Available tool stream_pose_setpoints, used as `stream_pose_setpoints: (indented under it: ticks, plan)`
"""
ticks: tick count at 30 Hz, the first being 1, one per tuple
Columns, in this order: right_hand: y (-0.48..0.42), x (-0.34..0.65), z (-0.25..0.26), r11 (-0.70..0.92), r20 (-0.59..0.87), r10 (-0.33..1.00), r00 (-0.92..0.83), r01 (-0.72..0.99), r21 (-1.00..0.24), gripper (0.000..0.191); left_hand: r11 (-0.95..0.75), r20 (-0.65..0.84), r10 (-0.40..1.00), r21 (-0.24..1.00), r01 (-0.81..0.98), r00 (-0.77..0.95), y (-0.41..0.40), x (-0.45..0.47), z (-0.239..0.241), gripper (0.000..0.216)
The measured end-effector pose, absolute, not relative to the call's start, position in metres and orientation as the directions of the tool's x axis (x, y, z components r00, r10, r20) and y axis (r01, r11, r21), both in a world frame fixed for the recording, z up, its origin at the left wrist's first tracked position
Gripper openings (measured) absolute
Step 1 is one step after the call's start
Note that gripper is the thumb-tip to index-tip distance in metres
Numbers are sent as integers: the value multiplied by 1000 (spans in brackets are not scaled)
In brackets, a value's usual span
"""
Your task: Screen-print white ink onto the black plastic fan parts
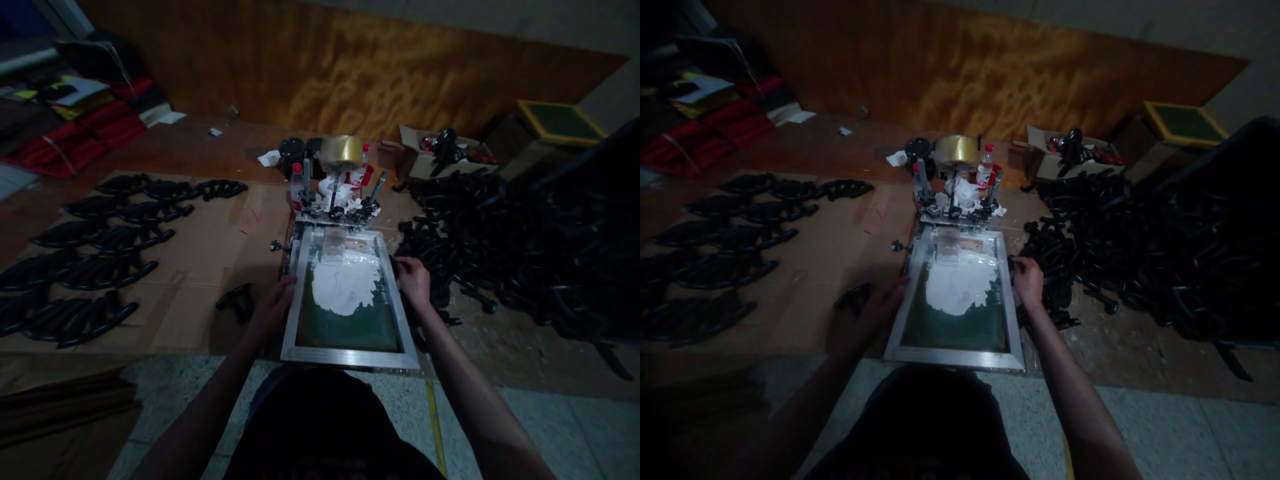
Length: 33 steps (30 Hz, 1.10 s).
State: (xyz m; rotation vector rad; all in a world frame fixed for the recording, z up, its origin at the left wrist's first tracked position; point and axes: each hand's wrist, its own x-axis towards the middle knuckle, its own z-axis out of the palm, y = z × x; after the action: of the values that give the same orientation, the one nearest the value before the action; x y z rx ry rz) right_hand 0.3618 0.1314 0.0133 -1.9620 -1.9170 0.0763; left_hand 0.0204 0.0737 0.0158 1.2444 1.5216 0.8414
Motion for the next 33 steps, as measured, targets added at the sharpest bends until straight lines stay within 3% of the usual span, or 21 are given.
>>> stream_pose_setpoints:
  ticks: [2,5,7,9,11,17,20,23,26,29,33]
  plan:
    - [149,346,27,76,326,944,40,939,-335,41,289,-305,952,906,308,2,69,23,-12,70]
    - [172,296,44,302,301,928,-217,914,-271,61,296,-321,947,895,333,18,71,26,-39,72]
    - [178,265,49,373,143,926,-349,904,-210,47,290,-318,948,890,352,25,75,26,-49,70]
    - [174,247,46,377,-42,921,-387,913,-158,28,284,-314,949,887,364,25,77,25,-54,67]
    - [159,244,38,404,-155,895,-418,907,-118,19,275,-304,952,900,338,34,76,24,-55,64]
    - [112,275,37,743,-190,616,-764,644,-183,19,301,-324,946,892,337,14,74,26,-52,61]
    - [115,276,43,715,-174,635,-753,658,-238,15,309,-332,943,889,337,11,75,27,-49,60]
    - [112,269,29,648,-38,746,-665,737,-193,15,307,-328,945,894,327,8,75,26,-49,62]
    - [93,270,7,702,61,709,-702,695,-157,23,280,-298,955,901,332,4,75,27,-49,60]
    - [82,276,1,748,68,652,-756,626,-220,24,282,-296,955,901,331,-9,76,28,-47,59]
    - [120,266,28,603,68,790,-609,752,-267,38,315,-333,942,916,247,33,77,25,-31,68]
